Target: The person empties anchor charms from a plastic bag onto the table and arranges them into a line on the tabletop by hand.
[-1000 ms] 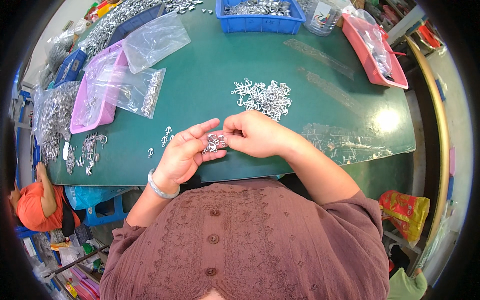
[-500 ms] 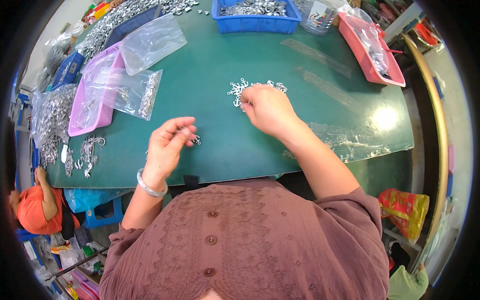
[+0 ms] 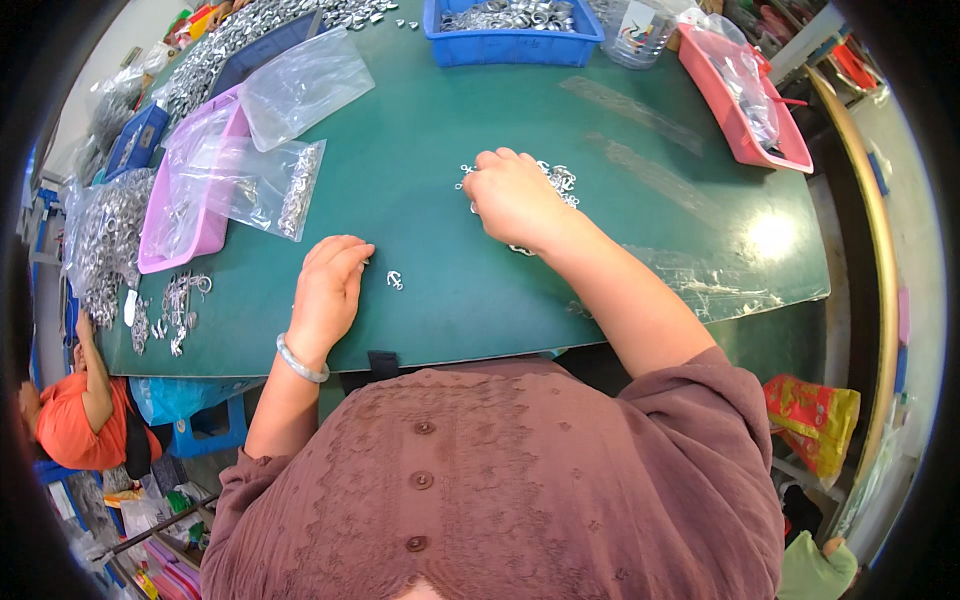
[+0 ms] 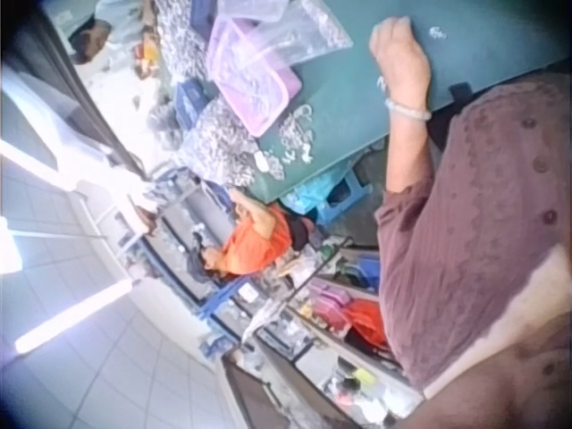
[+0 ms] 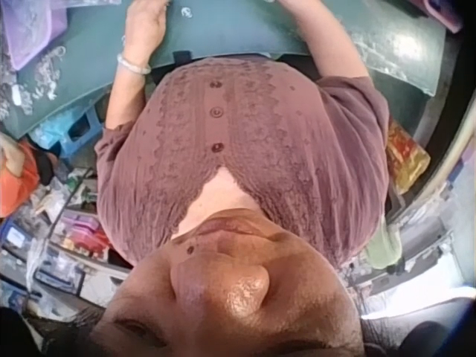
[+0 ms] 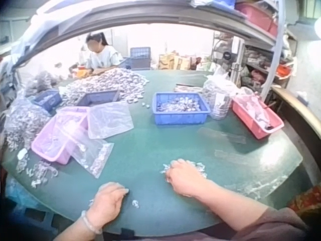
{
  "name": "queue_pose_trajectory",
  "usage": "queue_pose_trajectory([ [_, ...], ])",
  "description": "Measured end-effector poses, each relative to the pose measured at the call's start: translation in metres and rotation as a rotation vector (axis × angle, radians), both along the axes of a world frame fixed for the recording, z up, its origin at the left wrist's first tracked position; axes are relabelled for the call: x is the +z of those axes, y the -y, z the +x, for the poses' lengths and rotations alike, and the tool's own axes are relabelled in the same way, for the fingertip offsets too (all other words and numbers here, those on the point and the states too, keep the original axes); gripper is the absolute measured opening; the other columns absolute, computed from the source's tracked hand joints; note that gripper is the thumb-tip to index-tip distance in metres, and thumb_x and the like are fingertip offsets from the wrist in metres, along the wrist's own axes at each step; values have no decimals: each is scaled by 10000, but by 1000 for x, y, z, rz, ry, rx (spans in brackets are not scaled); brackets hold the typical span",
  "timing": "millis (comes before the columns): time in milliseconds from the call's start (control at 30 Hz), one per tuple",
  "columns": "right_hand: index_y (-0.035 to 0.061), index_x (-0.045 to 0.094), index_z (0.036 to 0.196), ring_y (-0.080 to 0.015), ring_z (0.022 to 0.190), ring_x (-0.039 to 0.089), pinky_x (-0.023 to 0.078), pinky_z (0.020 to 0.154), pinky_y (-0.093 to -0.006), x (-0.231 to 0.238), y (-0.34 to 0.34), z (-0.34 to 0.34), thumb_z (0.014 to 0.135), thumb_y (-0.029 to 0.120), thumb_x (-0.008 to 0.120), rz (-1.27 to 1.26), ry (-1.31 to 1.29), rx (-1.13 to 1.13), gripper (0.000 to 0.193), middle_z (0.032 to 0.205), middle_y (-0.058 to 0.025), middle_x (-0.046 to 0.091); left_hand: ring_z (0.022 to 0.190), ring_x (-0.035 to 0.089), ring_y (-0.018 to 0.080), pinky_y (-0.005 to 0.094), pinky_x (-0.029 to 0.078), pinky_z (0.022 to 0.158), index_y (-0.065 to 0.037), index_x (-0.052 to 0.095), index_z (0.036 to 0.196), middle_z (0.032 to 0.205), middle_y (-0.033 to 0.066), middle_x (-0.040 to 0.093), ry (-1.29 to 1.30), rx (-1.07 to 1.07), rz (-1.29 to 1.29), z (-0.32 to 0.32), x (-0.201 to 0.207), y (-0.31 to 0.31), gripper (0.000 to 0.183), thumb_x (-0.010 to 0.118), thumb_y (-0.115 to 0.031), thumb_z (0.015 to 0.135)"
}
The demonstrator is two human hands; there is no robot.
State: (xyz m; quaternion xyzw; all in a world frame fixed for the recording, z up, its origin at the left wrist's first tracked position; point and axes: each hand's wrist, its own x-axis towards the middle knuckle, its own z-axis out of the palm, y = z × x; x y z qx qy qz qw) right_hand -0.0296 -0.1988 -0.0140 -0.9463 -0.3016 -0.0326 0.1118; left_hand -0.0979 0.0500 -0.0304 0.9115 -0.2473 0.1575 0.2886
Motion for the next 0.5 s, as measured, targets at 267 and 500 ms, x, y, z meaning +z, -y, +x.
queue_pose_trajectory([
  [267, 59, 610, 787, -262, 881, 491, 392, 747, -374, 6, -3, 0, 716, 82, 601, -55, -59, 15, 75, 847, -96, 527, 997, 481, 303, 396, 361, 861, -15, 608, 864, 995, 124, 540, -24, 37, 20, -9, 4, 5, 214, 645, -54, 657],
  [500, 39, 559, 736, -246, 763, 524, 423, 667, -347, 11, -3, -3, 700, 45, 609, 186, -136, 50, 61, 762, -77, 542, 987, 465, 291, 382, 339, 845, -30, 615, 805, 978, 118, 517, -41, 51, 51, -15, 8, 20, 208, 688, -95, 622],
])
